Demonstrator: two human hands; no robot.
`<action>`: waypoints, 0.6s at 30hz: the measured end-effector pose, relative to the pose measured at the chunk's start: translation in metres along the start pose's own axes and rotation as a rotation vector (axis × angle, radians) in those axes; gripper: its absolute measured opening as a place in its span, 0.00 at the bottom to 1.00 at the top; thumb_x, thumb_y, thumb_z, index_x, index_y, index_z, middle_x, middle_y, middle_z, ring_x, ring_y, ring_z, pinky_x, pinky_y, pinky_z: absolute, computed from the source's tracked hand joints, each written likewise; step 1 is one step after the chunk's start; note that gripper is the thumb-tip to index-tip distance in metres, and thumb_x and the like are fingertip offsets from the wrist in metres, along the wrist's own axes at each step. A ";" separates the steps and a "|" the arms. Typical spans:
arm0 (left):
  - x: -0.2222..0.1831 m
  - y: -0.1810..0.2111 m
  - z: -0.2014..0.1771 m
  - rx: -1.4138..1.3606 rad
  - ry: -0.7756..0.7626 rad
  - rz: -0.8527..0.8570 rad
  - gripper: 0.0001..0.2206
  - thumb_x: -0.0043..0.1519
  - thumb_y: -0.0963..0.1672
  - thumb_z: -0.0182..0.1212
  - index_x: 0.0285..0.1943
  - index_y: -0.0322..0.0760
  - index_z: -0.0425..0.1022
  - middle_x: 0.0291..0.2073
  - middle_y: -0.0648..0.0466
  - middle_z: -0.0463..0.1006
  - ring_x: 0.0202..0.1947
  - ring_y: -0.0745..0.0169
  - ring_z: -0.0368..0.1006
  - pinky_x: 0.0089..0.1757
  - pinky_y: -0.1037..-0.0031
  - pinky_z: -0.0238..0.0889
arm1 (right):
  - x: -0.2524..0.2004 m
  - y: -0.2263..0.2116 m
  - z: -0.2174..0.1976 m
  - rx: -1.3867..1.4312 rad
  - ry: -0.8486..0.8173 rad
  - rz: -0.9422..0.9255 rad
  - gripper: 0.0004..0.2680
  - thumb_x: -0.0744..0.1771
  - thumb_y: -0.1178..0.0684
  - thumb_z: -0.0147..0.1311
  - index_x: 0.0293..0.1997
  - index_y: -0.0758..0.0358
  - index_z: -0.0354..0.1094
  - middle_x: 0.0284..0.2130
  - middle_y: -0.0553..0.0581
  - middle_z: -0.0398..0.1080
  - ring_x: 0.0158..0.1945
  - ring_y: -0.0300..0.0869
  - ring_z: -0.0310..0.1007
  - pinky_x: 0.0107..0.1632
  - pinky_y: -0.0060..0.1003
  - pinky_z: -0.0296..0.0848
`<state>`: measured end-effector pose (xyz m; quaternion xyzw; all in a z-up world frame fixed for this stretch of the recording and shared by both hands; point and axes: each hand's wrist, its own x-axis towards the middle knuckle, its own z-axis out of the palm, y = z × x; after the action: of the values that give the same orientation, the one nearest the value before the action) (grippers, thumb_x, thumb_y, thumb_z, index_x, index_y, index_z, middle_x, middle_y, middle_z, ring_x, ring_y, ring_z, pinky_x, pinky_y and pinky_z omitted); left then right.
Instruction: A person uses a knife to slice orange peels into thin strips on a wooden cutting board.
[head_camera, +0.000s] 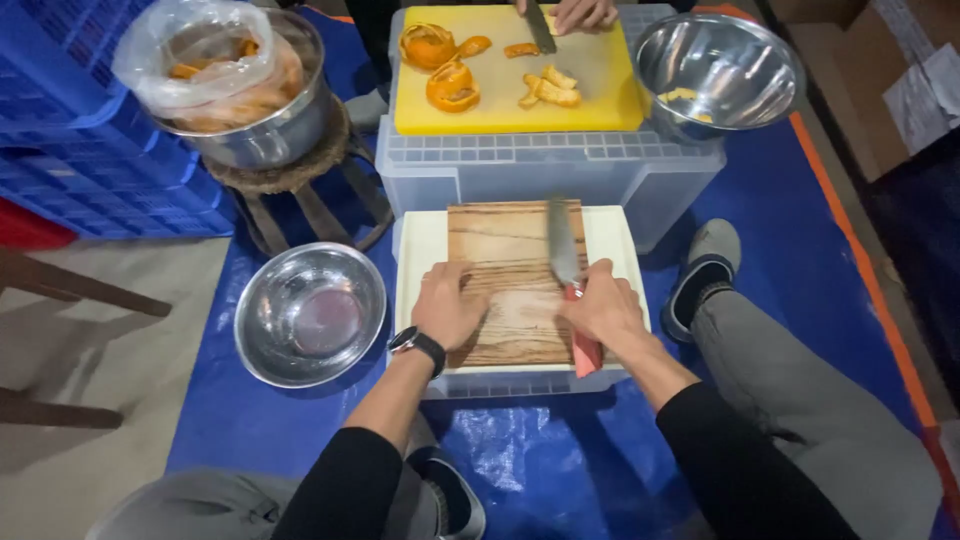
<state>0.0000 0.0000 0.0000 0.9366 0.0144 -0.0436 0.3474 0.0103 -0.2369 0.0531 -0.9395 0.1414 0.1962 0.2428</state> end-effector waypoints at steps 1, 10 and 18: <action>-0.003 0.001 0.001 -0.002 -0.003 0.000 0.27 0.56 0.49 0.69 0.65 0.38 0.70 0.57 0.47 0.71 0.62 0.47 0.68 0.61 0.63 0.65 | 0.008 0.003 0.008 -0.002 0.000 0.004 0.24 0.60 0.42 0.65 0.56 0.62 0.60 0.50 0.71 0.72 0.58 0.67 0.72 0.55 0.63 0.73; 0.005 -0.005 0.004 -0.055 0.072 -0.026 0.22 0.57 0.45 0.66 0.61 0.36 0.71 0.54 0.47 0.73 0.60 0.46 0.69 0.61 0.62 0.63 | 0.041 -0.018 0.037 0.278 -0.068 -0.215 0.11 0.60 0.50 0.63 0.41 0.58 0.71 0.37 0.62 0.76 0.52 0.57 0.77 0.52 0.51 0.73; 0.028 -0.036 0.000 -0.019 0.148 0.100 0.16 0.60 0.47 0.62 0.56 0.42 0.72 0.49 0.51 0.72 0.56 0.49 0.70 0.58 0.64 0.65 | 0.029 -0.040 0.042 0.197 -0.044 -0.207 0.13 0.61 0.43 0.66 0.45 0.50 0.73 0.40 0.56 0.80 0.54 0.52 0.79 0.56 0.46 0.74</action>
<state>0.0257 0.0270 -0.0264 0.9335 -0.0065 0.0432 0.3560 0.0378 -0.1870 0.0229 -0.9161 0.0571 0.1761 0.3558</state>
